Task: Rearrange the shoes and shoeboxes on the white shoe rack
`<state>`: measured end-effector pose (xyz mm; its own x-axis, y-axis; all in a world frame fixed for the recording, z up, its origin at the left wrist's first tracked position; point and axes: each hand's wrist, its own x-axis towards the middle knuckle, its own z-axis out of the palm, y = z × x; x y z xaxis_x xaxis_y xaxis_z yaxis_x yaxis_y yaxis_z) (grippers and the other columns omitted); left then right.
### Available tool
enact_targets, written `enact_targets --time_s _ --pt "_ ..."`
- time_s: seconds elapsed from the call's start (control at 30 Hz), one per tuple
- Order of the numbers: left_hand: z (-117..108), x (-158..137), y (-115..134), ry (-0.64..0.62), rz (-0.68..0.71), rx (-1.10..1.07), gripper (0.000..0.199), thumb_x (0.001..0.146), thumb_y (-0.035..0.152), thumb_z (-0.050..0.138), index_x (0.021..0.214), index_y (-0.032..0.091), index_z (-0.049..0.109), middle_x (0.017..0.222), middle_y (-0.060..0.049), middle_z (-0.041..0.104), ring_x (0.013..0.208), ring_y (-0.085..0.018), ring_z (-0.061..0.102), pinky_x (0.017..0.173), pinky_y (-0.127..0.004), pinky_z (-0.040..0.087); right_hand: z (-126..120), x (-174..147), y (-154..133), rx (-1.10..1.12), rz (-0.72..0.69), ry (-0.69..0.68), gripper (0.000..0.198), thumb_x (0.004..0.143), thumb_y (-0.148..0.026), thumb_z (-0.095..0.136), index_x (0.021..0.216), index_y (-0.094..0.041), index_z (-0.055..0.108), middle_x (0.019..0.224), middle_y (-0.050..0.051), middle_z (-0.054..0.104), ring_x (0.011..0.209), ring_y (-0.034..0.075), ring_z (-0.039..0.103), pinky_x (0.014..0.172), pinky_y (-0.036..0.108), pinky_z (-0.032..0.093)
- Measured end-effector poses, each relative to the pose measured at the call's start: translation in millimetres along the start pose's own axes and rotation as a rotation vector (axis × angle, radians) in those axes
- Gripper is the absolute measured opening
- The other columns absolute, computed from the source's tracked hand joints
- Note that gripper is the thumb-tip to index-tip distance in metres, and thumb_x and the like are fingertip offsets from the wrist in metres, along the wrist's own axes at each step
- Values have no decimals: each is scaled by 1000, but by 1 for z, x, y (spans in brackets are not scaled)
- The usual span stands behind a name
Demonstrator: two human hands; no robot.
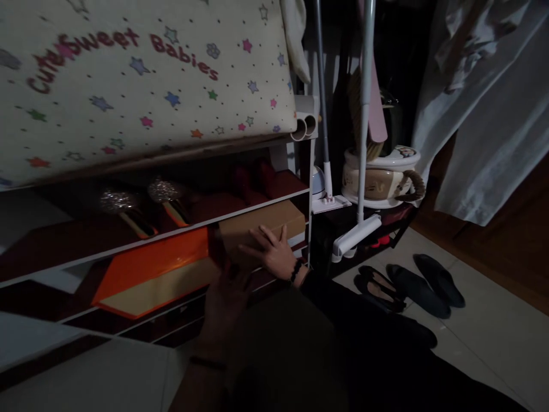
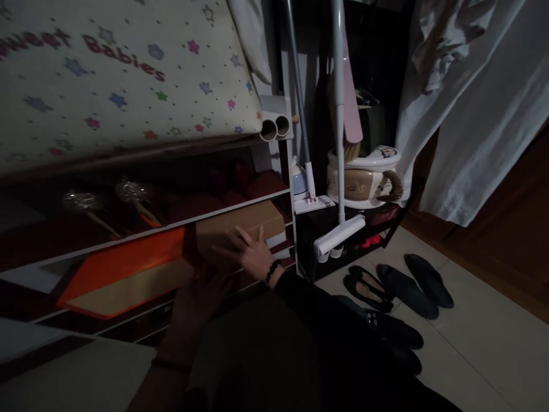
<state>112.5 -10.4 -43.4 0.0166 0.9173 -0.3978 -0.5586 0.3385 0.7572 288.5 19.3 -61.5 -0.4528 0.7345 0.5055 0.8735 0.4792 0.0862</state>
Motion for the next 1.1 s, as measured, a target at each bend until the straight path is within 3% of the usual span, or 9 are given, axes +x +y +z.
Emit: enact_targets --time_s 0.13,0.4,0.63,0.87,1.1 --pt "-6 4 1 18 -28 -30 19 91 38 56 98 24 66 110 -10 66 106 -27 63 89 -46 52 0 -11 7 -7 -16 14 61 105 -27 53 160 -47 36 168 14 34 154 40 26 110 87 22" --pt "-24 9 5 18 -71 -171 30 101 41 45 95 19 63 101 -10 66 92 -23 65 83 -42 56 -15 -62 3 -56 -102 249 73 91 -30 74 154 -51 42 155 13 42 145 40 35 109 85 24" --pt "-30 9 4 80 -83 -224 27 102 40 50 95 19 65 100 -8 66 85 -21 64 81 -38 55 -49 -113 6 36 -162 355 86 82 -27 81 152 -52 39 158 10 33 141 41 39 113 85 19" --pt "-25 -3 7 -1 -77 -208 40 105 47 39 110 21 69 96 -7 71 85 -23 68 81 -41 56 -81 -151 -5 125 -160 438 95 78 -32 84 154 -58 33 165 3 28 140 37 43 120 81 13" --pt "-18 -12 9 -43 -67 -230 37 105 40 37 114 24 69 84 -5 72 75 -23 69 76 -39 57 -102 -180 -16 214 -62 496 107 76 -33 84 160 -57 22 170 2 21 149 38 33 123 78 5"
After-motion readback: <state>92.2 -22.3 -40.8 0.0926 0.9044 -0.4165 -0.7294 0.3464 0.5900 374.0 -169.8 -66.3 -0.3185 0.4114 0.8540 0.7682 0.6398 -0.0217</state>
